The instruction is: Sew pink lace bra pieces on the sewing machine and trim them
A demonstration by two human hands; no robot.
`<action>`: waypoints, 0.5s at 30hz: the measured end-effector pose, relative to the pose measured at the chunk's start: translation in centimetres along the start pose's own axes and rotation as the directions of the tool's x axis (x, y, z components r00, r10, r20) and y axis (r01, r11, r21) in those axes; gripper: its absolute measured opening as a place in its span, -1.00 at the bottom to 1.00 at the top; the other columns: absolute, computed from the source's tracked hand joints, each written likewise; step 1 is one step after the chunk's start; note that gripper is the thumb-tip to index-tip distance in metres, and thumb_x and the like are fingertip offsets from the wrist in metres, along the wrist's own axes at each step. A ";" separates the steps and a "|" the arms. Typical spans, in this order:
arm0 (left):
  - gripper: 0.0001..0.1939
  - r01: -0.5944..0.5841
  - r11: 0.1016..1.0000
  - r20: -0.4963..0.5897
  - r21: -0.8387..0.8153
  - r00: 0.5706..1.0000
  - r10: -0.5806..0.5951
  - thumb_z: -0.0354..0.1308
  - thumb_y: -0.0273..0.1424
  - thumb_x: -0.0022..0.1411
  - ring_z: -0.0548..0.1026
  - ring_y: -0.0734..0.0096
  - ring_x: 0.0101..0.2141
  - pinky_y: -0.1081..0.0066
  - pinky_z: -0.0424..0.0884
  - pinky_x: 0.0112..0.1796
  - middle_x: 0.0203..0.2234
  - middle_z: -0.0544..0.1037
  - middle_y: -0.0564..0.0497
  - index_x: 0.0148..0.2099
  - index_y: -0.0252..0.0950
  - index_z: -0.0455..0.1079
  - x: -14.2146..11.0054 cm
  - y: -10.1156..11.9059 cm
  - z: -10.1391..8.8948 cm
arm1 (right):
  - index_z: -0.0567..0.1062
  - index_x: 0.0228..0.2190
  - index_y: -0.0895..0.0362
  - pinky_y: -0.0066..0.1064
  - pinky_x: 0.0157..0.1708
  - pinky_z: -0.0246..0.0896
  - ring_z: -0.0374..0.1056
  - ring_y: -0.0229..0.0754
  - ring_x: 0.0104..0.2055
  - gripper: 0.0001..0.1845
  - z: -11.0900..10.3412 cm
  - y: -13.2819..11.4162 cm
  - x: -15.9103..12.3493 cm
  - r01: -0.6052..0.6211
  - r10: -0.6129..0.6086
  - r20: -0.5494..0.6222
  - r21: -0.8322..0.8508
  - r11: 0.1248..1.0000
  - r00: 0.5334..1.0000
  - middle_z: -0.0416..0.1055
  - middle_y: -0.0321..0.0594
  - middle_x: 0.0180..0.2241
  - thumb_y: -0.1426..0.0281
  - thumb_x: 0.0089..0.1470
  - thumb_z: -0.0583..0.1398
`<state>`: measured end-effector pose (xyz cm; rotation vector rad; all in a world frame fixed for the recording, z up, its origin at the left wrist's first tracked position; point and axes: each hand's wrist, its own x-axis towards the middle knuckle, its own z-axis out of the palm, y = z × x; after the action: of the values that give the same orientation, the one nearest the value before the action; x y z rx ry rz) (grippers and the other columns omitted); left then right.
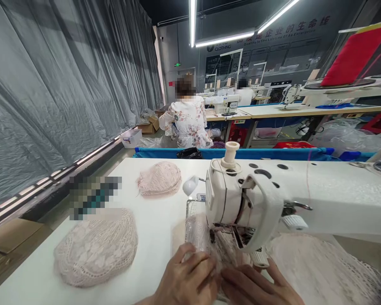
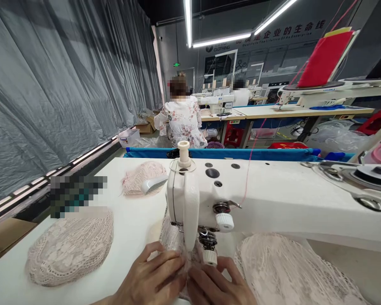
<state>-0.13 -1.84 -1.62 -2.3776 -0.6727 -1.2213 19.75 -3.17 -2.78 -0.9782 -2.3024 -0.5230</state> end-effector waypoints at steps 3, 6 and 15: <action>-0.81 0.018 1.000 -0.020 0.000 1.000 -0.018 0.13 -0.59 0.22 0.50 0.55 -0.34 0.40 0.31 -0.22 -0.42 0.56 0.11 -0.45 -0.32 0.37 0.2 0.1 0.3 | 0.52 -0.15 0.01 -0.26 -0.14 0.23 0.46 -0.10 -0.19 -0.70 0.1 0.4 0.4 -0.006 0.006 -0.008 -0.015 1.000 1.000 0.57 -0.14 -0.21 0.22 0.28 0.03; -0.77 0.008 1.000 -0.031 0.014 0.999 -0.008 0.08 -0.59 0.26 0.49 0.58 -0.36 0.40 0.29 -0.23 -0.46 0.54 0.13 -0.45 -0.30 0.37 0.5 -0.1 0.4 | 0.51 -0.11 0.01 -0.24 -0.12 0.22 0.46 -0.08 -0.17 -0.70 0.2 0.6 0.8 -0.006 0.005 -0.017 -0.033 0.999 1.000 0.57 -0.14 -0.19 0.21 0.28 0.04; -0.78 0.019 0.998 0.222 -0.062 0.975 -0.004 -0.07 -0.41 0.39 0.48 0.47 -0.29 0.26 0.25 -0.09 -0.27 0.52 -0.01 -0.10 -0.32 0.40 0.8 -2.6 -0.1 | 0.44 0.01 0.03 -0.24 -0.12 0.17 0.46 -0.11 -0.19 -0.60 -0.7 2.3 1.9 0.097 -0.096 0.020 -0.056 0.994 0.995 0.56 -0.20 -0.13 0.12 0.26 0.06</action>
<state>-1.27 0.42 -0.55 -2.5925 -0.7255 -1.0039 20.62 -1.06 -0.78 -0.9041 -2.3706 -0.6256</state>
